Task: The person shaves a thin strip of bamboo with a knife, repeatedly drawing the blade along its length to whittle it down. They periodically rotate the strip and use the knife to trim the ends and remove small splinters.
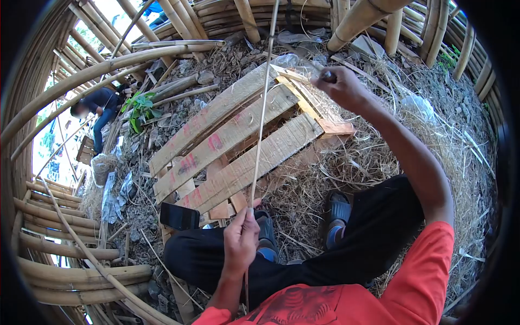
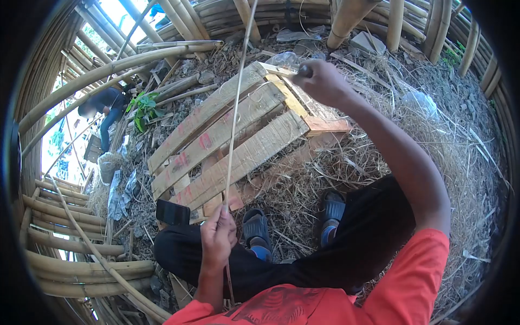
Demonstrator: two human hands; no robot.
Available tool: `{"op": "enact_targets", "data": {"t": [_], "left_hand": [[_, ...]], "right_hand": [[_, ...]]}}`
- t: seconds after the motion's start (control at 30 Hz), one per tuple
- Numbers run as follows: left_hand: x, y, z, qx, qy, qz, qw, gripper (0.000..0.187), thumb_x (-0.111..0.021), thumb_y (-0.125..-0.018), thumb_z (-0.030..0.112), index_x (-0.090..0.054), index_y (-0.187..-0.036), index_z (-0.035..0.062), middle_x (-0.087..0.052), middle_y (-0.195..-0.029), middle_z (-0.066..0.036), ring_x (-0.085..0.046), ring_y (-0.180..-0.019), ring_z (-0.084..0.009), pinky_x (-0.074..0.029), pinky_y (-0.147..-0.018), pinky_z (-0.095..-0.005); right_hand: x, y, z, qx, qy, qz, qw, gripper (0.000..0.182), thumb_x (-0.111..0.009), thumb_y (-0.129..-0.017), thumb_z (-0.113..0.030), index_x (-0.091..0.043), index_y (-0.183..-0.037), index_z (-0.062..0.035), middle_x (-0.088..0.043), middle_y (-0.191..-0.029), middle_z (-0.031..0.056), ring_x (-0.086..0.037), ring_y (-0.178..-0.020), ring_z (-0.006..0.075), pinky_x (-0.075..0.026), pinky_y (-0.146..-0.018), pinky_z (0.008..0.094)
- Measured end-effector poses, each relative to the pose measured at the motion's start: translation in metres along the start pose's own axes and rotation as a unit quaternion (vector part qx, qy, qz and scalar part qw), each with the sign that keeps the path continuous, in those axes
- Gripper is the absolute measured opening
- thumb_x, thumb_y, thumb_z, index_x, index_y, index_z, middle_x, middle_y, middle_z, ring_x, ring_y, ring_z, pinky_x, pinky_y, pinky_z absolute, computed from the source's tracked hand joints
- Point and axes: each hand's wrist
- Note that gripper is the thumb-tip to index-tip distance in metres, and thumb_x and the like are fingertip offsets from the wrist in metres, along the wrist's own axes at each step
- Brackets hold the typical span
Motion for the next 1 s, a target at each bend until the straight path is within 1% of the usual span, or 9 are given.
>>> {"op": "enact_targets", "data": {"t": [0.07,0.27,0.3,0.4,0.5,0.73,0.87,0.97,1.0], "left_hand": [[0.004,-0.005,0.014,0.076,0.112,-0.037,0.990,0.036,-0.041,-0.103,0.023,-0.050,-0.129,0.0000,-0.031,-0.062,0.007,-0.027,-0.047,0.0003,-0.021,-0.042,-0.0167],[0.009,-0.006,0.012,0.092,0.098,-0.075,0.988,0.035,-0.040,-0.103,0.028,-0.051,-0.124,0.0032,-0.030,-0.061,0.005,-0.025,-0.045,-0.0019,-0.020,-0.038,-0.0186],[0.010,-0.006,0.014,0.094,0.094,-0.081,0.988,0.035,-0.040,-0.103,0.028,-0.051,-0.124,0.0034,-0.030,-0.061,0.004,-0.025,-0.045,-0.0020,-0.020,-0.038,-0.0187],[0.013,-0.011,0.025,0.086,0.070,-0.069,0.991,0.034,-0.041,-0.103,0.027,-0.051,-0.125,0.0036,-0.031,-0.062,0.005,-0.025,-0.045,-0.0017,-0.020,-0.039,-0.0186],[0.022,-0.019,0.054,0.056,0.022,-0.045,0.997,0.034,-0.042,-0.103,0.027,-0.052,-0.125,0.0030,-0.034,-0.062,0.008,-0.029,-0.046,-0.0003,-0.023,-0.039,-0.0178],[0.025,-0.046,0.096,-0.127,-0.189,-0.047,0.973,0.038,-0.046,-0.102,0.023,-0.051,-0.130,-0.0022,-0.036,-0.063,0.008,-0.031,-0.056,-0.0014,-0.029,-0.050,-0.0189],[0.020,-0.057,0.093,-0.282,-0.360,0.011,0.889,0.037,-0.047,-0.101,0.021,-0.055,-0.125,-0.0063,-0.042,-0.064,-0.002,-0.035,-0.059,-0.0039,-0.033,-0.053,-0.0207],[0.013,-0.056,0.095,-0.249,-0.355,0.023,0.901,0.038,-0.046,-0.101,0.022,-0.052,-0.130,-0.0028,-0.036,-0.064,0.005,-0.035,-0.063,-0.0048,-0.041,-0.068,-0.0227],[0.010,-0.055,0.097,-0.247,-0.358,0.020,0.900,0.037,-0.046,-0.101,0.021,-0.053,-0.128,-0.0041,-0.040,-0.064,0.001,-0.036,-0.061,-0.0057,-0.040,-0.063,-0.0235]], "right_hand": [[-0.003,0.011,-0.021,0.030,-0.026,-0.068,0.997,0.031,-0.065,-0.089,-0.033,-0.064,-0.088,-0.0022,-0.064,-0.072,0.0084,-0.054,-0.060,0.0148,-0.045,-0.061,0.0361],[-0.010,0.030,-0.061,0.115,-0.062,-0.110,0.985,0.037,-0.065,-0.087,-0.031,-0.059,-0.099,0.0039,-0.068,-0.081,0.0143,-0.065,-0.074,0.0216,-0.049,-0.070,0.0363],[-0.015,0.030,-0.058,0.144,-0.067,-0.081,0.984,0.037,-0.069,-0.086,-0.038,-0.054,-0.091,-0.0042,-0.048,-0.061,-0.0046,-0.041,-0.056,0.0065,-0.030,-0.052,0.0268],[-0.015,0.030,-0.062,0.141,-0.113,-0.103,0.978,0.039,-0.068,-0.087,-0.039,-0.053,-0.095,-0.0036,-0.051,-0.061,-0.0030,-0.043,-0.053,0.0054,-0.031,-0.049,0.0245],[-0.008,0.027,-0.059,0.096,-0.241,-0.173,0.950,0.045,-0.062,-0.090,-0.044,-0.056,-0.099,0.0005,-0.061,-0.068,0.0053,-0.058,-0.056,0.0106,-0.047,-0.052,0.0274],[-0.005,0.033,-0.069,0.071,-0.335,-0.102,0.934,0.038,-0.041,-0.102,-0.039,-0.050,-0.093,-0.0036,-0.048,-0.061,-0.0016,-0.043,-0.044,0.0042,-0.035,-0.040,0.0197],[-0.007,0.040,-0.071,0.057,-0.298,-0.142,0.942,0.037,-0.038,-0.102,-0.039,-0.049,-0.092,-0.0053,-0.043,-0.061,-0.0022,-0.044,-0.046,0.0063,-0.040,-0.039,0.0256],[-0.004,0.041,-0.076,0.043,-0.284,-0.129,0.949,0.036,-0.039,-0.102,-0.039,-0.050,-0.093,-0.0059,-0.042,-0.059,-0.0020,-0.043,-0.046,0.0059,-0.039,-0.039,0.0255],[-0.003,0.040,-0.074,0.055,-0.288,-0.115,0.949,0.036,-0.039,-0.102,-0.039,-0.050,-0.093,-0.0059,-0.042,-0.059,-0.0025,-0.043,-0.046,0.0056,-0.038,-0.039,0.0249]]}}
Point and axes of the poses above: each hand's wrist, its own y-axis away from the middle knuckle, its own x-axis out of the back of the hand, z = x × y
